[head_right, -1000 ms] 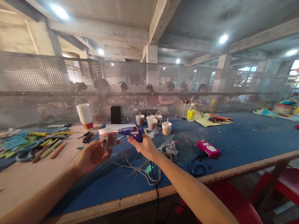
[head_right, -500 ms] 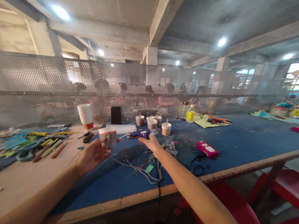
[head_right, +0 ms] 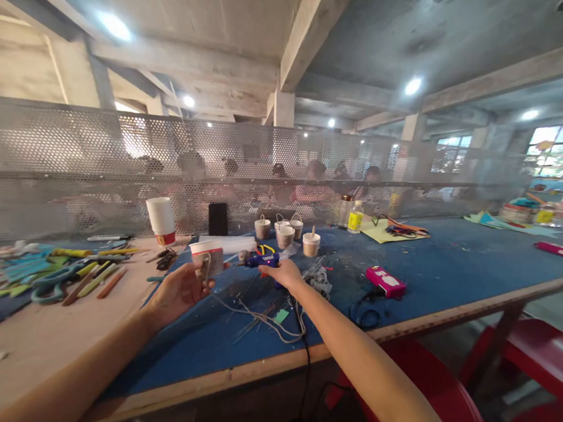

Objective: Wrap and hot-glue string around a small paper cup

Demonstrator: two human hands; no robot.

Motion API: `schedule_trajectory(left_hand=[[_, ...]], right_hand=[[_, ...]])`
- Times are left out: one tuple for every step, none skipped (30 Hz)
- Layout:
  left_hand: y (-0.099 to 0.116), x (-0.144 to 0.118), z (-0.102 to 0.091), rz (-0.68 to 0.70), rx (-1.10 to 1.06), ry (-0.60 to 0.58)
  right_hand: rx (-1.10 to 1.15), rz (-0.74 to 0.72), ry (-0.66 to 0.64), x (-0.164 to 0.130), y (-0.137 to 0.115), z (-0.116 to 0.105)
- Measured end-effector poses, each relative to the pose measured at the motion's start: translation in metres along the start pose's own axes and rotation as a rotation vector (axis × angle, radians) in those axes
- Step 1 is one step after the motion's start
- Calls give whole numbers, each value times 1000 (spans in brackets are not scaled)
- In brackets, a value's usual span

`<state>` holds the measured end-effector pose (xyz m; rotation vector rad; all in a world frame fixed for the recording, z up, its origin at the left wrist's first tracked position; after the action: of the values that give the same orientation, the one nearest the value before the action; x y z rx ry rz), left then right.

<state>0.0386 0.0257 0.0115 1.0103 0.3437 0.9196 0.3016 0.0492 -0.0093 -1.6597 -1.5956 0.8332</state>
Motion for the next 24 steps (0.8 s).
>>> schedule_trajectory(left_hand=[[0,0,0,-1,0,4],[0,0,1,0,-1,5],[0,0,1,2,0,5],[0,0,1,4,0,3],[0,0,1,6,0,2],[0,0,1,7,1,0],[0,0,2,7,2,-3],[0,0,2,7,2,-5],[0,0,2,5,1,-8],[0,0,2,3,1,-11],[0,0,2,2,0,-14],[0,0,1,3,-1,-15],[0,1,1,3,-1,-16],[0,1,0,4,0,-21],[-1,1,0,5,0,-28],[-1,1,0,5,-2,-35],[-1,2,0,3,-5,-42],[-1,2,0,0,-9,-48],[-1,2,0,-3,-13,-49],[-1,2,0,-4,-14,-48],[-1,2,0,-5,-13,-46],[-1,1,0,-5,-9,-43],[0,1,1,-5,-2,-40],[0,1,1,-3,7,-36]], right_hand=[[-28,3,-8,0,0,0],[-60,7,-16,0,-1,0],[-94,12,-21,-1,-2,0],[-134,20,-23,-1,-4,-1],[-179,29,-22,-2,-5,-2],[-229,40,-17,-2,-6,-4],[-275,52,-13,-3,-7,-5],[-315,63,-10,-3,-8,-7],[-347,71,-8,-3,-8,-8],[-373,77,-7,-2,-8,-9],[-395,79,-7,-1,-7,-9],[-414,77,-8,0,-6,-8],[-431,70,-8,2,-5,-8],[-444,58,-2,3,-4,-7],[-452,44,6,4,-4,-6],[-456,31,18,4,-3,-5],[-458,19,32,5,-4,-4],[-463,12,49,4,-4,-4],[-472,11,67,3,-5,-4],[-485,12,86,2,-6,-4],[-501,13,101,0,-8,-4],[-517,9,111,-2,-9,-4],[-530,3,114,-4,-10,-4],[-541,-13,122,-7,-12,-4]])
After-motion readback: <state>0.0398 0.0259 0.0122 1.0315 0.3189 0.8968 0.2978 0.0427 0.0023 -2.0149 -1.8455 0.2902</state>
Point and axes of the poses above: each hand's wrist, its own x-axis towards the middle knuckle, its own z-axis out of the palm, y = z × x, the point moved 6 cm from there along x, towards the middle knuckle, and after that the axes turned 9 degrees about -y, right-handed, at the moved point
